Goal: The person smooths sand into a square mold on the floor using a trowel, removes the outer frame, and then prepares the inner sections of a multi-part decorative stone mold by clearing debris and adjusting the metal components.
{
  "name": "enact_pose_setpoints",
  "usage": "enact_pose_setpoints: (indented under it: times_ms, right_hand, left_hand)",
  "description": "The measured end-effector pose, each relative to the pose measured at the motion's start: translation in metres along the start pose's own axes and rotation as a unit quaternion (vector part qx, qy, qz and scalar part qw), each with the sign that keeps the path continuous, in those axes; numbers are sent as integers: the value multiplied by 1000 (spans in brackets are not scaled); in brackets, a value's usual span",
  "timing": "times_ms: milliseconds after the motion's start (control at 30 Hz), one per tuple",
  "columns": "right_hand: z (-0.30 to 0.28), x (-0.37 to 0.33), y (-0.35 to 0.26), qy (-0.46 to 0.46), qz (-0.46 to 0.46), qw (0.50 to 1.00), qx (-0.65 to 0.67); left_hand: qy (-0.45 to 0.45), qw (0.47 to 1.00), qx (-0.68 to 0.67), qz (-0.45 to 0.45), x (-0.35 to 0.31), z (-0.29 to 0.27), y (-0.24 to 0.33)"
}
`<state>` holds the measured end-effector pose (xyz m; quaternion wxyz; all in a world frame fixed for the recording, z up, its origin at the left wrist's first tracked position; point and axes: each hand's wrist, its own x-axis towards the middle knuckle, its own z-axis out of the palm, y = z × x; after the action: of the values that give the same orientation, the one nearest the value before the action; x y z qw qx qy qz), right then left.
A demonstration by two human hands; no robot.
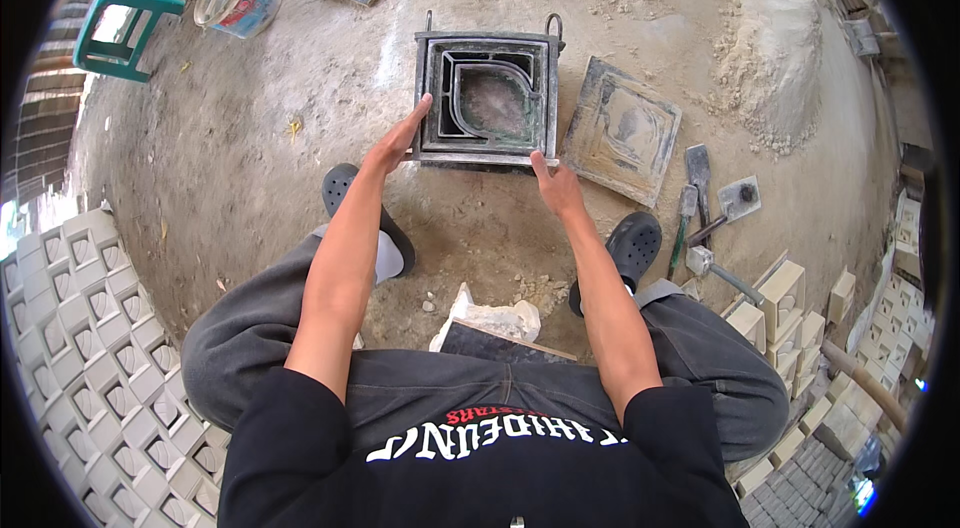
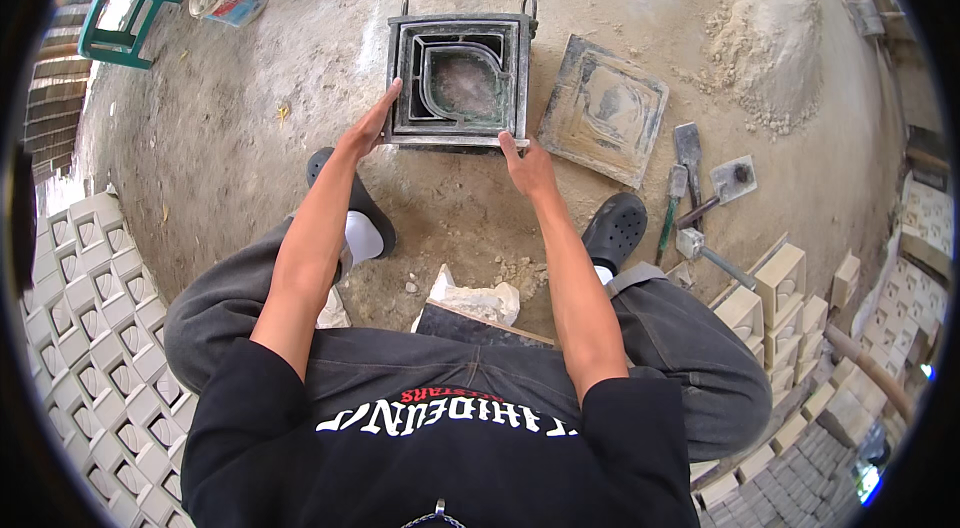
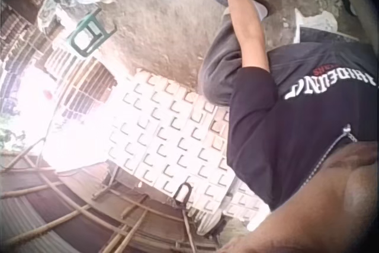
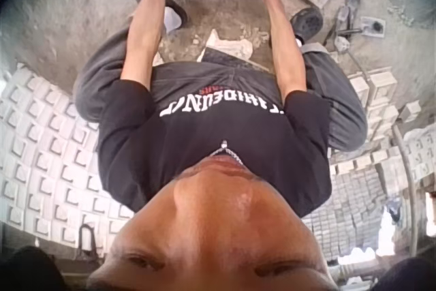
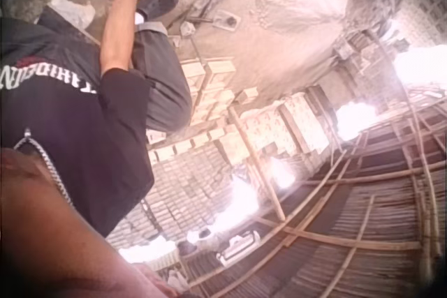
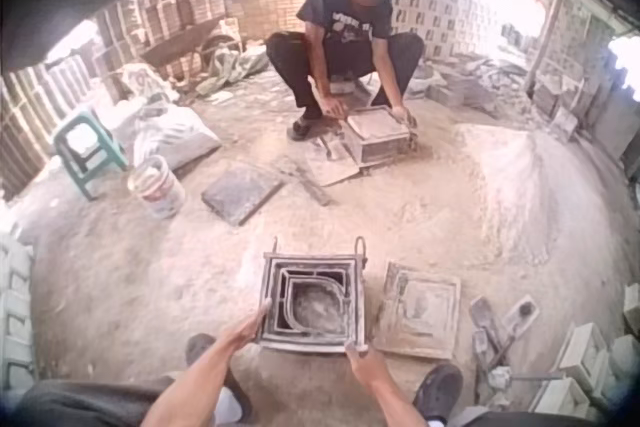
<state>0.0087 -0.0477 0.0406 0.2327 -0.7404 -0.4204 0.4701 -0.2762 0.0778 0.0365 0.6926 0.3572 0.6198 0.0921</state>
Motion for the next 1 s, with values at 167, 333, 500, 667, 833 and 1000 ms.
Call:
enact_pose_setpoints:
  times_ms: [167,333,500,667,833,1000]
  right_hand:
    - [11,-4,-6,16,-30,999,14]
    - [27,-9,-7,57,-125,990,-29]
    - [48,-1,37,176,-174,963,-109]
    - [53,2,37,226,-189,923,-248]
    - [50,6,50,220,-235,918,-233]
    - [49,13,59,200,-243,917,-244]
  left_hand:
    - [-34,999,-31,8,-5,-2,2]
    - [4,997,-17,79,4,-2,-6]
    - [-41,998,-36,45,8,-4,-2]
    - [-26,998,-47,24,15,-9,-12]
    - [-19,998,-53,37,15,-7,-14]
    - [-12,998,-53,38,15,-7,-13]
